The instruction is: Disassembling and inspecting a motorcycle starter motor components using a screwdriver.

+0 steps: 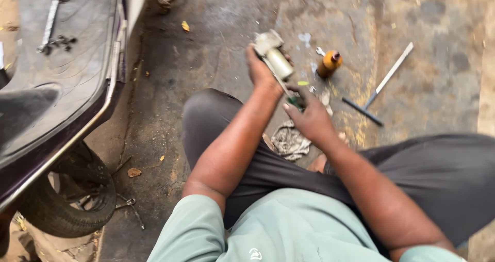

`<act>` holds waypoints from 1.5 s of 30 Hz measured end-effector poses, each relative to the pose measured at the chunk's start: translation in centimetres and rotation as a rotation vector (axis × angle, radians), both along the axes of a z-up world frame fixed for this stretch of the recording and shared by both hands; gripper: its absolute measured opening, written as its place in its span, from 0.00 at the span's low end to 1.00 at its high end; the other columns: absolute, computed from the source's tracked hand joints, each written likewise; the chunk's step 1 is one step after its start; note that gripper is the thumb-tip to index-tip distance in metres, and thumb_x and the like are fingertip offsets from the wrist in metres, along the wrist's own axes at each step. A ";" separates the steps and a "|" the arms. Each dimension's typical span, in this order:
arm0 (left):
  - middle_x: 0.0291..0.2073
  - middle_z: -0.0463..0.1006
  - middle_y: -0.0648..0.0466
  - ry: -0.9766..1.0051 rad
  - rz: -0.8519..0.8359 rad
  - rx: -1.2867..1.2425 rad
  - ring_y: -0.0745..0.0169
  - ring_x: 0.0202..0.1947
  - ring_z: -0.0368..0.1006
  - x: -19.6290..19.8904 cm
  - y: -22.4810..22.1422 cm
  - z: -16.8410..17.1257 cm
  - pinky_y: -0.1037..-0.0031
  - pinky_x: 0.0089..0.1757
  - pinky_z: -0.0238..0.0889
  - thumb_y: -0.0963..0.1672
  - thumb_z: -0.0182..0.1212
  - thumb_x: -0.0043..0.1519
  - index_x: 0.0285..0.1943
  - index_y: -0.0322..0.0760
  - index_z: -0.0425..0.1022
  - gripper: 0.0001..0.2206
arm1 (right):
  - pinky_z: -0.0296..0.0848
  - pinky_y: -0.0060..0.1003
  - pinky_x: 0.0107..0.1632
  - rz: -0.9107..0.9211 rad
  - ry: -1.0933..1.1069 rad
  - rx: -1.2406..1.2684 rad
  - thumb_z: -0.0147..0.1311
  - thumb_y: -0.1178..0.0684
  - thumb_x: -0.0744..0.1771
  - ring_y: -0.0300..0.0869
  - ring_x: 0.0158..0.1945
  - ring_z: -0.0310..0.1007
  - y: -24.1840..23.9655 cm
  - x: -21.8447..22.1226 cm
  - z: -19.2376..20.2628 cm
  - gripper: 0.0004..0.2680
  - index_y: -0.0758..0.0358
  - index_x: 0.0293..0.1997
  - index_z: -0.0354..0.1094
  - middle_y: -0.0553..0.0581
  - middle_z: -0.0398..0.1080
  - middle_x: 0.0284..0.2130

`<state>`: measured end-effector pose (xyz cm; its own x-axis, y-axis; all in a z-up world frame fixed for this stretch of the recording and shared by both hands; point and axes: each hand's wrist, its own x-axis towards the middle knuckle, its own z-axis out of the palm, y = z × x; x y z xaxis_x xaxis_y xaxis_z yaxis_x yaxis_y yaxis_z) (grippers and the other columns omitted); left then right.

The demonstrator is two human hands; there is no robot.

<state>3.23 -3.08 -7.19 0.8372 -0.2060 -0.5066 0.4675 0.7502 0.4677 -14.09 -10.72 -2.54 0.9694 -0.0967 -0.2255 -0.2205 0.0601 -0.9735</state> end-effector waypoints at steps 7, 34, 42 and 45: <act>0.24 0.77 0.47 0.005 0.116 0.065 0.53 0.19 0.75 -1.0 -0.6 2.9 0.64 0.22 0.70 0.57 0.49 0.63 0.40 0.32 0.76 0.25 | 0.69 0.40 0.33 -0.194 -0.222 -0.452 0.59 0.54 0.68 0.44 0.32 0.73 -1.2 -0.2 -1.9 0.15 0.54 0.63 0.70 0.56 0.74 0.37; 0.38 0.80 0.46 0.017 0.165 0.016 0.47 0.31 0.80 0.9 1.1 0.0 0.55 0.34 0.77 0.60 0.52 0.65 0.54 0.37 0.71 0.27 | 0.66 0.25 0.26 -0.386 -0.396 -0.158 0.57 0.54 0.70 0.29 0.27 0.65 0.1 0.3 2.9 0.07 0.64 0.50 0.68 0.47 0.66 0.32; 0.45 0.79 0.50 0.019 0.177 -0.055 0.48 0.41 0.79 1.6 1.5 0.3 0.52 0.44 0.77 0.59 0.61 0.60 0.56 0.42 0.70 0.25 | 0.66 0.25 0.26 -0.412 -0.373 -0.142 0.53 0.51 0.72 0.29 0.27 0.65 -1.4 0.9 1.5 0.09 0.62 0.55 0.63 0.49 0.65 0.31; 0.45 0.78 0.51 0.028 0.179 -0.068 0.50 0.43 0.78 1.6 1.5 0.2 0.52 0.46 0.76 0.58 0.62 0.60 0.56 0.42 0.70 0.25 | 0.68 0.27 0.29 -0.434 -0.385 -0.200 0.55 0.48 0.72 0.32 0.30 0.66 -2.4 1.4 0.9 0.12 0.64 0.56 0.61 0.52 0.65 0.33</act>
<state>4.85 -1.61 -7.03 0.8494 -0.0894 -0.5202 0.3358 0.8519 0.4019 -12.67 -13.14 -1.61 0.8403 -0.5052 0.1968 0.1532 -0.1269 -0.9800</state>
